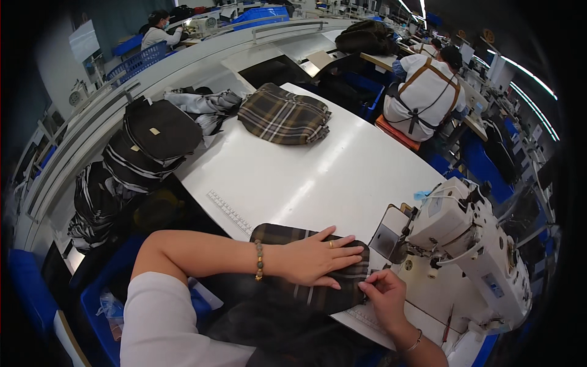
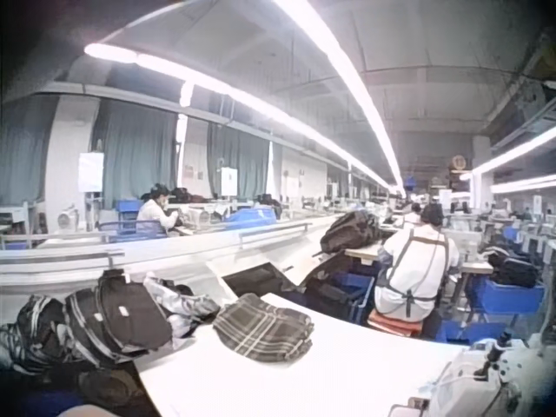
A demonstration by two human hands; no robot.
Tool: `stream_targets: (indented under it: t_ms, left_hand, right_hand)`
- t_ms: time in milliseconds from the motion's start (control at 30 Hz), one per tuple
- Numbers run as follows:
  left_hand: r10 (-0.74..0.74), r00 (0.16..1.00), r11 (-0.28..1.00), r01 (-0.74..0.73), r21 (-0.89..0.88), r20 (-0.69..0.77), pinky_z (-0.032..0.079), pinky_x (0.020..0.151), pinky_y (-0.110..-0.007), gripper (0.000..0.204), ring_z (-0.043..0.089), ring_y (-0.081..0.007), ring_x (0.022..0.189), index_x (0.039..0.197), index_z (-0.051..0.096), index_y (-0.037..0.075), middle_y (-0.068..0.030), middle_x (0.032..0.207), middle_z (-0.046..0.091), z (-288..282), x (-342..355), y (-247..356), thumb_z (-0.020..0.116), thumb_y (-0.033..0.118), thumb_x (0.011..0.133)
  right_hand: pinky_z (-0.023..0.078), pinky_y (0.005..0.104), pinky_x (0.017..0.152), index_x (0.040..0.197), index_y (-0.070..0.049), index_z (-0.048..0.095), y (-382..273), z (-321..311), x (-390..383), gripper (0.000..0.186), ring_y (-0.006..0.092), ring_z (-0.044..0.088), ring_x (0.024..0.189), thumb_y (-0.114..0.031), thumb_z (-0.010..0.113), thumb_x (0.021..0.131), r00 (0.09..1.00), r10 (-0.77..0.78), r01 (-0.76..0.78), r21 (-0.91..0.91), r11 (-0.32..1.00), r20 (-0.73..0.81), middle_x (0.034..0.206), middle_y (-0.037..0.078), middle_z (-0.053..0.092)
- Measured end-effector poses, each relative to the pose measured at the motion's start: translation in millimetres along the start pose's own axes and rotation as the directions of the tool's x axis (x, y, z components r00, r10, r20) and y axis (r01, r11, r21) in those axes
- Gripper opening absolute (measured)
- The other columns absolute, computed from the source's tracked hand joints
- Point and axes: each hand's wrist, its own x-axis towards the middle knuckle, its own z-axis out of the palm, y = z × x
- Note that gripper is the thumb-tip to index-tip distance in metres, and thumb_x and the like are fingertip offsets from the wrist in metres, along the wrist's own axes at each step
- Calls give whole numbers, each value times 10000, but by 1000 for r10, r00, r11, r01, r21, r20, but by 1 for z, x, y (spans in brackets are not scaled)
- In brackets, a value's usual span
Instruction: Sewing fabric bag components using an industrial sewing machine in a manufacturing setting.
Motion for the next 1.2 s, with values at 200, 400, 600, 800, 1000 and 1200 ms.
stream_targets:
  t_ms: [200, 400, 600, 800, 1000, 1200]
  left_hand:
    - [51, 984, 936, 14, 352, -172, 234, 1167, -588, 635, 380, -313, 1416, 1357, 493, 67, -116, 1437, 497, -35, 2, -48, 527, 543, 938]
    - [-497, 748, 618, 661, 425, -440, 532, 767, -377, 206, 638, -250, 934, 952, 715, 116, -41, 984, 679, -117, -105, -93, 740, 284, 836]
    - [-724, 498, 333, 858, 390, -477, 522, 812, -432, 148, 613, -279, 1058, 1012, 706, 121, -72, 1029, 650, -167, -191, -159, 646, 162, 883]
    - [-801, 478, 368, 868, 334, -359, 407, 965, -455, 294, 574, -279, 1150, 1030, 697, 129, -50, 1146, 650, -183, -223, -179, 525, -8, 834]
    - [-713, 607, 409, 766, 496, -349, 405, 969, -437, 219, 557, -269, 1181, 882, 695, 111, -48, 1128, 650, -194, -233, -164, 591, -32, 754]
    - [-619, 525, 523, 831, 192, -584, 458, 997, -413, 128, 578, -330, 1198, 817, 664, 53, -81, 1162, 685, -202, -232, -162, 710, 7, 707]
  right_hand:
    - [411, 195, 539, 916, -5, 717, 3, -20, 13, 75, 42, 525, 622, 44, 698, 862, 967, -254, 225, -356, 907, -36, 759, -10, 590]
    - [435, 202, 510, 948, 8, 721, 4, -24, 17, 88, 43, 522, 595, 42, 677, 880, 943, -328, 305, -266, 914, -49, 747, -7, 581]
    - [443, 200, 505, 965, 12, 729, 1, -21, 17, 111, 44, 527, 594, 56, 666, 886, 933, -357, 333, -271, 903, -42, 761, 0, 586]
    - [437, 196, 514, 964, 15, 733, 2, -20, 16, 119, 42, 521, 597, 66, 666, 880, 941, -325, 297, -222, 929, -98, 755, -2, 585]
    - [431, 196, 519, 966, 14, 733, 1, -19, 17, 124, 45, 525, 603, 69, 668, 875, 933, -351, 315, -289, 904, -78, 751, -1, 584]
    - [417, 202, 518, 969, 10, 735, -2, -19, 15, 120, 50, 525, 598, 54, 669, 879, 943, -328, 298, -287, 910, -60, 743, -3, 578]
